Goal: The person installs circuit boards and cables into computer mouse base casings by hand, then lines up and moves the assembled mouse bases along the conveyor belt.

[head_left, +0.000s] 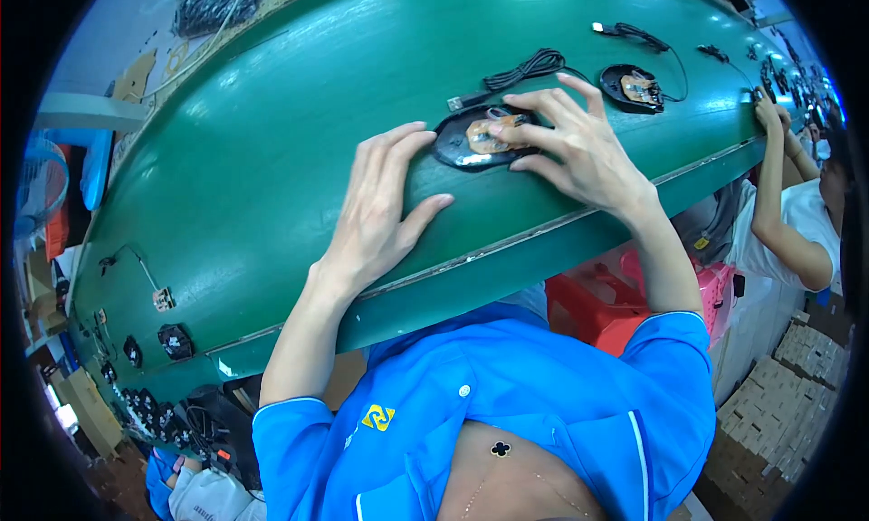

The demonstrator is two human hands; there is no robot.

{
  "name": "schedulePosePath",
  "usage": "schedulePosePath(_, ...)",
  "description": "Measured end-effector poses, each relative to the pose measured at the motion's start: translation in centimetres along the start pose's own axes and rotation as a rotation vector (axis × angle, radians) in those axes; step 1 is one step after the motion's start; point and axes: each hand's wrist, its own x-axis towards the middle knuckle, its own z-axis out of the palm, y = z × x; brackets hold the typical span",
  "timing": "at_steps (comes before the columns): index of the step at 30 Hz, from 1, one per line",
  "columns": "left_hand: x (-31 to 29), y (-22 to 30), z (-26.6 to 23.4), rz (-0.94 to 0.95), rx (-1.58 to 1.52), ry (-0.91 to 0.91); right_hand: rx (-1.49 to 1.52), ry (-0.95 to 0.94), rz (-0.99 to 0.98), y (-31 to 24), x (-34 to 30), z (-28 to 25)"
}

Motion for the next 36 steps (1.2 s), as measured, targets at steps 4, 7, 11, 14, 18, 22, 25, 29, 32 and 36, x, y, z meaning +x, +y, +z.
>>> schedulePosePath(4, -1.0, -0.1, -2.4, -0.017, 0.029, 0.067, -0.041, -0.008, 0.038, 2.2, -0.7, -0.4)
schedulePosePath(7, -3.3, -1.3, -5.1, -0.213, 0.141, 0.124, -0.039, -0.025, 0.055, 2.9, -1.2, -0.5)
schedulePosePath(11, -8.4, -2.0, -10.8, -0.357, 0.387, 0.223, -0.032, -0.037, 0.068, 3.0, -1.5, -0.8)
schedulePosePath(14, -15.0, -3.8, -16.6, -0.569, 0.567, 0.297, -0.017, -0.022, 0.055, 3.6, -1.3, -0.8)
schedulePosePath(18, -26.1, -5.7, -24.9, -0.973, 0.513, 0.278, -0.008, 0.002, 0.058, 4.0, -1.3, -1.7)
schedulePosePath(22, -35.0, -6.7, -28.9, -0.909, 0.455, 0.076, 0.034, 0.034, 0.044, 2.8, 0.1, -2.5)
schedulePosePath(25, -33.9, -7.2, -27.7, -0.912, 0.22, 0.108, 0.115, 0.078, 0.0, -0.3, 2.1, -2.0)
schedulePosePath(29, -31.3, -9.0, -25.9, -0.915, 0.129, 0.214, 0.25, 0.078, -0.195, -5.8, 4.8, 0.1)
schedulePosePath(32, -28.7, -7.4, -24.5, -0.907, 0.172, 0.208, 0.327, -0.033, -0.378, -10.2, 8.8, 1.7)
schedulePosePath(36, -28.0, -6.9, -23.8, -0.867, 0.209, 0.166, 0.49, -0.074, -0.615, -17.6, 18.8, 5.4)
